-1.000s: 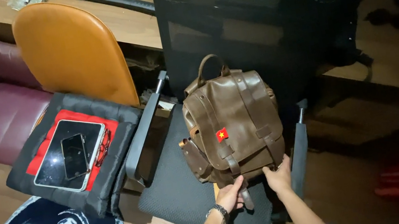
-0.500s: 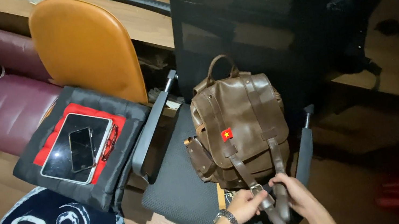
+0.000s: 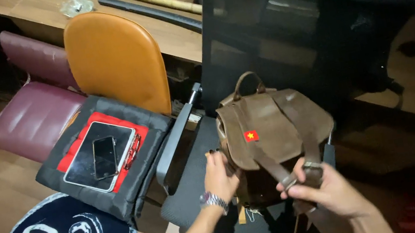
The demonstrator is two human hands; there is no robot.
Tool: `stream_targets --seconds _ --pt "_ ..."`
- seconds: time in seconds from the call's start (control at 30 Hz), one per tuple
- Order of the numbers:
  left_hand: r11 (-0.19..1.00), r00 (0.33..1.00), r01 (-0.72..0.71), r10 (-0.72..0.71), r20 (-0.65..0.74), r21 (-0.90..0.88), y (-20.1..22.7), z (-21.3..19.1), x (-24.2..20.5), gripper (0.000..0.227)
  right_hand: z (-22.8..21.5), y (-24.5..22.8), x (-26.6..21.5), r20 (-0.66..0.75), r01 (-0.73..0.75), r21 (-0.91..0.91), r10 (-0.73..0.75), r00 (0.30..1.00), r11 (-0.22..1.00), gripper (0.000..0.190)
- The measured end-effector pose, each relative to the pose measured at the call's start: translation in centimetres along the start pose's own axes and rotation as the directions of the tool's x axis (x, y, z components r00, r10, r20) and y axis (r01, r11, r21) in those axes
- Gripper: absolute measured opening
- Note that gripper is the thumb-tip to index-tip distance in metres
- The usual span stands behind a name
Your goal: The person organizes and packs various items, including a phone charger, a tablet, and a folded garment, into a leather backpack and its separate small pouch.
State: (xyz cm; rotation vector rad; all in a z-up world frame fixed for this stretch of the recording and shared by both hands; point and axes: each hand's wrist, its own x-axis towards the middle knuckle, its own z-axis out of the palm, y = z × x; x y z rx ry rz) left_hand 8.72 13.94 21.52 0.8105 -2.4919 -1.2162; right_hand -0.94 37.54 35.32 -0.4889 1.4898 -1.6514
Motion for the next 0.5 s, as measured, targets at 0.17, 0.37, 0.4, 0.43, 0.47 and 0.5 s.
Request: stream_targets --seconds 0.17,0.37,0.4,0.43,0.47,0.5 --pt "0.993 0.975 -0.096 0.109 0.193 -0.073 1.5 -2.6 3.2 0.068 4.1 -10.4 1.9 -0.026 0.329 -0.076 -0.331 0.943 0.941 0.022" --pt "0.92 0.891 -0.373 0.318 0.324 0.123 0.5 -4.7 3.8 0.039 6.5 -18.6 3.7 -0.186 0.444 -0.159 -0.468 0.864 0.882 0.02" --pt "0.894 0.867 -0.416 0.334 0.37 0.168 0.8 -5.5 3.7 0.037 6.5 -19.4 3.9 -0.214 0.455 -0.199 -0.492 0.844 0.868 0.019" --pt "0.894 0.865 -0.417 0.335 0.373 0.163 0.3 -5.4 3.8 0.037 6.8 -20.0 3.8 -0.217 0.452 -0.202 -0.489 0.844 0.869 0.019" --pt "0.802 0.834 -0.548 0.501 0.231 0.238 -0.2 -5.3 3.8 0.035 6.9 -20.8 3.7 -0.241 0.465 -0.22 -0.51 0.826 0.857 0.021" --pt "0.688 0.749 -0.646 0.656 0.097 0.332 -0.5 -5.2 4.0 0.033 7.1 -21.6 3.7 -0.264 0.478 -0.239 -0.53 0.806 0.846 0.022"
